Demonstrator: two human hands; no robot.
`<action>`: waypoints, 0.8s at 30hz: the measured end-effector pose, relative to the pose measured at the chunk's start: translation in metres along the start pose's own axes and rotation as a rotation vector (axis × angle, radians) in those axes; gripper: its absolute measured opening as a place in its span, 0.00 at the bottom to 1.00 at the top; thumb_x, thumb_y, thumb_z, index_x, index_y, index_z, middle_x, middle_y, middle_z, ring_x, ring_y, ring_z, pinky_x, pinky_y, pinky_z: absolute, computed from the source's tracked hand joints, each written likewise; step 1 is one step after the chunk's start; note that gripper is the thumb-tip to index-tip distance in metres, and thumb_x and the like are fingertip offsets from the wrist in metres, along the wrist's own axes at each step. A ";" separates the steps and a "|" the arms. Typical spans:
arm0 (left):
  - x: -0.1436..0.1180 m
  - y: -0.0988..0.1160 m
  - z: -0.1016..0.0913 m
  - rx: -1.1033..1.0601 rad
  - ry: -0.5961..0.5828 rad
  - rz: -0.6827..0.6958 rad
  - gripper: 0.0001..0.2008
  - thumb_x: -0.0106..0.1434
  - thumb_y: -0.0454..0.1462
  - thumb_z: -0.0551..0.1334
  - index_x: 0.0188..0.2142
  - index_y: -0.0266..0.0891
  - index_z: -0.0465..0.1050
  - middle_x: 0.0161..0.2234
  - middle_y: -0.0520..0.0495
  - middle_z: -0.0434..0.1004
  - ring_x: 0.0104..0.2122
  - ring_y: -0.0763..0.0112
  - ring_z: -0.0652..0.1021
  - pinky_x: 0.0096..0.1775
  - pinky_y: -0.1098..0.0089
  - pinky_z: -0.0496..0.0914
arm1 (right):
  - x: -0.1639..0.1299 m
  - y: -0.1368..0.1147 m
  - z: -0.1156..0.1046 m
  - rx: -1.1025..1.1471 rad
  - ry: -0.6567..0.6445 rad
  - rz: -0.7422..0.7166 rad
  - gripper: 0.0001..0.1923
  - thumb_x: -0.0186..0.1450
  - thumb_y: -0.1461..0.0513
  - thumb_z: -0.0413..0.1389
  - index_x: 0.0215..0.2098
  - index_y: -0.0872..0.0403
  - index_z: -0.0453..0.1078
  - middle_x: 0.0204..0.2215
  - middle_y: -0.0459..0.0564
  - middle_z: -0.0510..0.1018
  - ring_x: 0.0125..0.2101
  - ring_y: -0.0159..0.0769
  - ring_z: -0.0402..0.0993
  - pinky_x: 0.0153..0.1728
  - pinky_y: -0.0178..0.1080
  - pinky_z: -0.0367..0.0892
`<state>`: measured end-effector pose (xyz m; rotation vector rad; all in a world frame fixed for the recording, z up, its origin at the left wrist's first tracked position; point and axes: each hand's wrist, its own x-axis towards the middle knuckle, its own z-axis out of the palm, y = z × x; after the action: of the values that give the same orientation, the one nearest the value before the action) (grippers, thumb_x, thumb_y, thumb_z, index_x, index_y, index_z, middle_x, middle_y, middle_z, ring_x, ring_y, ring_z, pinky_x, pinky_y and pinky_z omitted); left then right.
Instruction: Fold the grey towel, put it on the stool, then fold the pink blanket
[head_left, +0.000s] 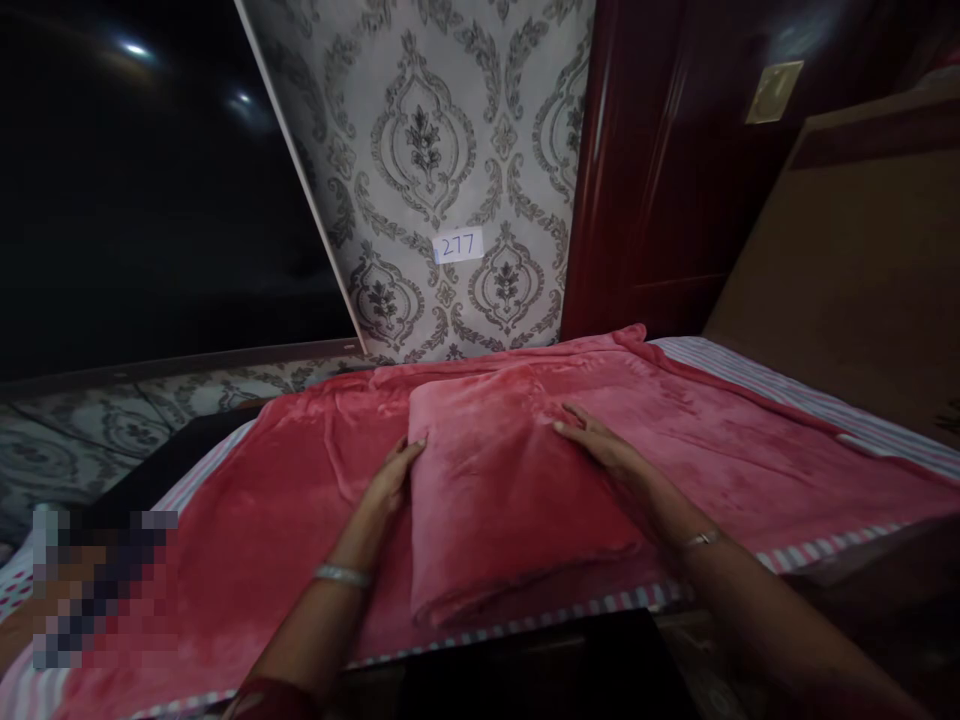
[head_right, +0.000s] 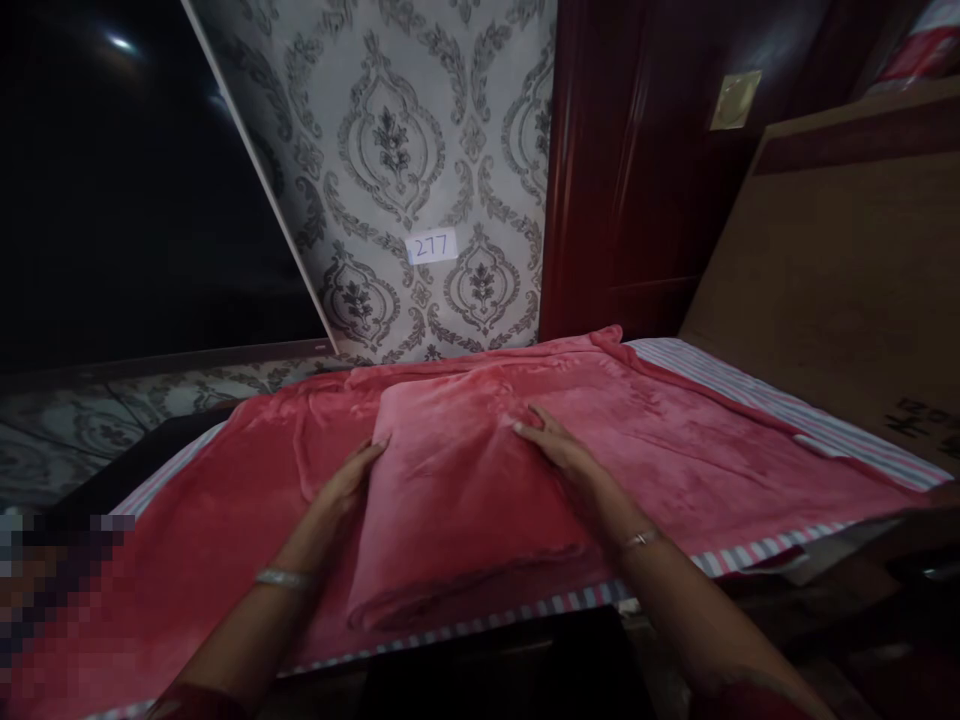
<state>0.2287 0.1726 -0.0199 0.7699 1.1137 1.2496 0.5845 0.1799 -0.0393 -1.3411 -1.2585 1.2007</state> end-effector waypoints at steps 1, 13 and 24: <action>-0.008 -0.003 -0.002 -0.002 -0.023 -0.018 0.32 0.49 0.39 0.77 0.54 0.40 0.75 0.50 0.39 0.82 0.48 0.54 0.82 0.48 0.62 0.78 | -0.012 0.003 -0.004 0.010 -0.037 -0.001 0.47 0.61 0.45 0.62 0.73 0.50 0.53 0.63 0.57 0.71 0.57 0.49 0.74 0.57 0.50 0.70; -0.054 -0.036 0.002 0.033 0.043 0.118 0.49 0.46 0.35 0.78 0.65 0.48 0.61 0.63 0.41 0.70 0.60 0.55 0.74 0.59 0.61 0.71 | -0.056 0.016 -0.014 -0.130 0.052 -0.142 0.52 0.54 0.51 0.65 0.73 0.49 0.51 0.69 0.53 0.62 0.64 0.51 0.64 0.64 0.54 0.60; -0.104 -0.025 0.013 -0.070 -0.083 -0.038 0.42 0.51 0.39 0.76 0.64 0.49 0.64 0.58 0.41 0.77 0.57 0.51 0.77 0.57 0.57 0.74 | -0.075 0.029 -0.029 -0.378 0.134 -0.026 0.52 0.55 0.42 0.65 0.70 0.54 0.59 0.58 0.61 0.74 0.56 0.55 0.73 0.60 0.55 0.65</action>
<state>0.2544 0.0681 -0.0161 0.7373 1.0079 1.2079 0.6164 0.1032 -0.0596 -1.6408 -1.4475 0.8647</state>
